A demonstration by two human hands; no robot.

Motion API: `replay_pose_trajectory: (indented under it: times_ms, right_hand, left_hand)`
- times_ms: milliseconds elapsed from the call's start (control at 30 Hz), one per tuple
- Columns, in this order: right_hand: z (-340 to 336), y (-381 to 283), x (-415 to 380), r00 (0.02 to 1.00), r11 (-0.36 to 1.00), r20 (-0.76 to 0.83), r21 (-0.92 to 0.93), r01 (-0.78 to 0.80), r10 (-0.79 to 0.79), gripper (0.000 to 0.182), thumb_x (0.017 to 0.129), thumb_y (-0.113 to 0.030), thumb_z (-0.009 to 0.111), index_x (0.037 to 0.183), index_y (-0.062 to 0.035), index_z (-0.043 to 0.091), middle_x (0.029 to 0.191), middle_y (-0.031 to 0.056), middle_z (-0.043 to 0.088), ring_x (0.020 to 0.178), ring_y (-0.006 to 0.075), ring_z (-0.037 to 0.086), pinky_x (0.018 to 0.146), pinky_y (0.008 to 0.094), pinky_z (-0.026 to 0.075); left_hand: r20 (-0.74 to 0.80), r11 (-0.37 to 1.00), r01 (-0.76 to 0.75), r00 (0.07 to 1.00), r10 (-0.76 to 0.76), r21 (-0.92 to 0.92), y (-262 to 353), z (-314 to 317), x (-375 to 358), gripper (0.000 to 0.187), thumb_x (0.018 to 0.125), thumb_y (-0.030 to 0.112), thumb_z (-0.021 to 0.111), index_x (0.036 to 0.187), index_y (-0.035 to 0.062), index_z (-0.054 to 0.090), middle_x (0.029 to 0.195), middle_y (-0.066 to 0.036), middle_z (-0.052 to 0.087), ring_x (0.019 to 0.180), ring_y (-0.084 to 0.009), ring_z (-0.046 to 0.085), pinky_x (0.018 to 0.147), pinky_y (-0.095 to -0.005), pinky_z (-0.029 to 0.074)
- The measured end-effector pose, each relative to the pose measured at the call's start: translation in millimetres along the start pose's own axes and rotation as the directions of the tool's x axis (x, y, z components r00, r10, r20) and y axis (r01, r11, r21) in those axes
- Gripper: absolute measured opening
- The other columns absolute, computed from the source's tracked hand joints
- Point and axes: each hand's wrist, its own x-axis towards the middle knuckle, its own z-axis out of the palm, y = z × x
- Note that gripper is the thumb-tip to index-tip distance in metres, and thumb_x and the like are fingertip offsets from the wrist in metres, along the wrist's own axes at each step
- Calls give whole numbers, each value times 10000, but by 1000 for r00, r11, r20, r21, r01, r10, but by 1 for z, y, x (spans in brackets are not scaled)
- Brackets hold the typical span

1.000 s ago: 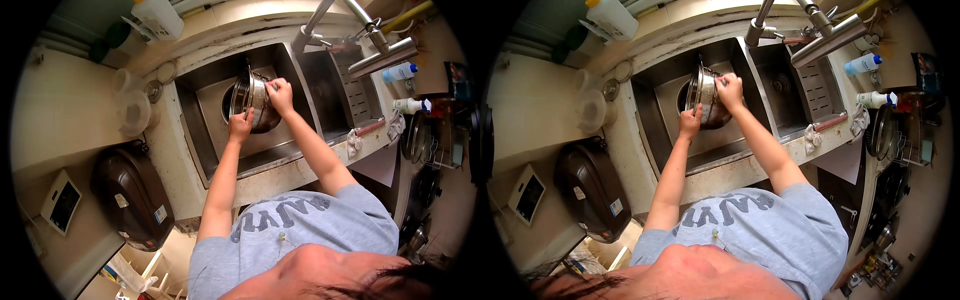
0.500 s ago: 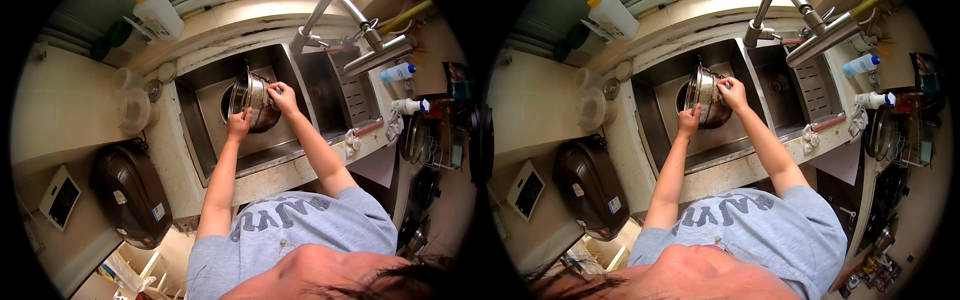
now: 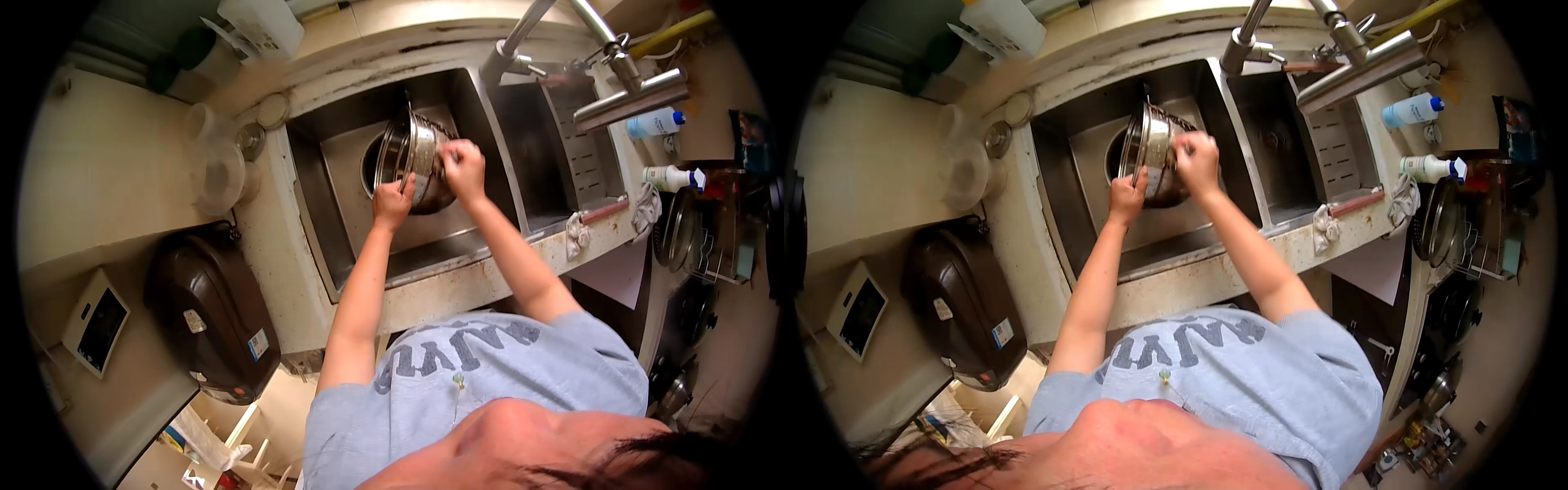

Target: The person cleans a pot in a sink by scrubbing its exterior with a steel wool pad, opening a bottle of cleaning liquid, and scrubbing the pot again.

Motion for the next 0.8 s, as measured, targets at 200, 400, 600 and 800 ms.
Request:
replay_pose_trajectory:
  times_ms: [200, 400, 600, 800]
  right_hand:
    - [-5, -6, -14, 999, 999, -26, -42, 30, -31, 59, 705, -92, 674, 684, -59, 631, 758, 87, 625, 741, 261, 584, 679, 354, 437]
    - [8, 0, 20, 982, 982, 28, -45, -186, 187, 17, 711, -78, 675, 708, -75, 658, 756, 89, 619, 738, 255, 575, 697, 359, 441]
    - [6, -3, 13, 1000, 997, -3, -77, -16, 16, 45, 710, -112, 672, 723, -69, 675, 765, 106, 618, 768, 280, 560, 712, 363, 422]
    - [-5, -20, -3, 989, 987, -20, -68, 148, -149, 24, 724, -77, 655, 735, -59, 667, 764, 99, 612, 743, 273, 561, 699, 340, 428]
  left_hand:
    - [-60, 997, -64, 996, 66, 34, -7, 4, 2, 502, 858, 429, 519, 581, 12, 559, 536, -220, 474, 491, -387, 490, 458, -420, 377]
    - [-29, 1000, -10, 1000, 10, -12, -5, 4, -1, 488, 861, 420, 518, 596, 14, 570, 543, -216, 486, 503, -387, 498, 470, -415, 390]
    - [-2, 999, -19, 1000, 19, 28, -4, 3, -3, 488, 860, 428, 515, 612, 13, 583, 558, -221, 494, 517, -391, 502, 473, -414, 392]
    - [-52, 998, -59, 997, 60, 23, -5, 4, 0, 485, 856, 426, 524, 617, 8, 582, 559, -227, 487, 517, -399, 496, 467, -415, 389]
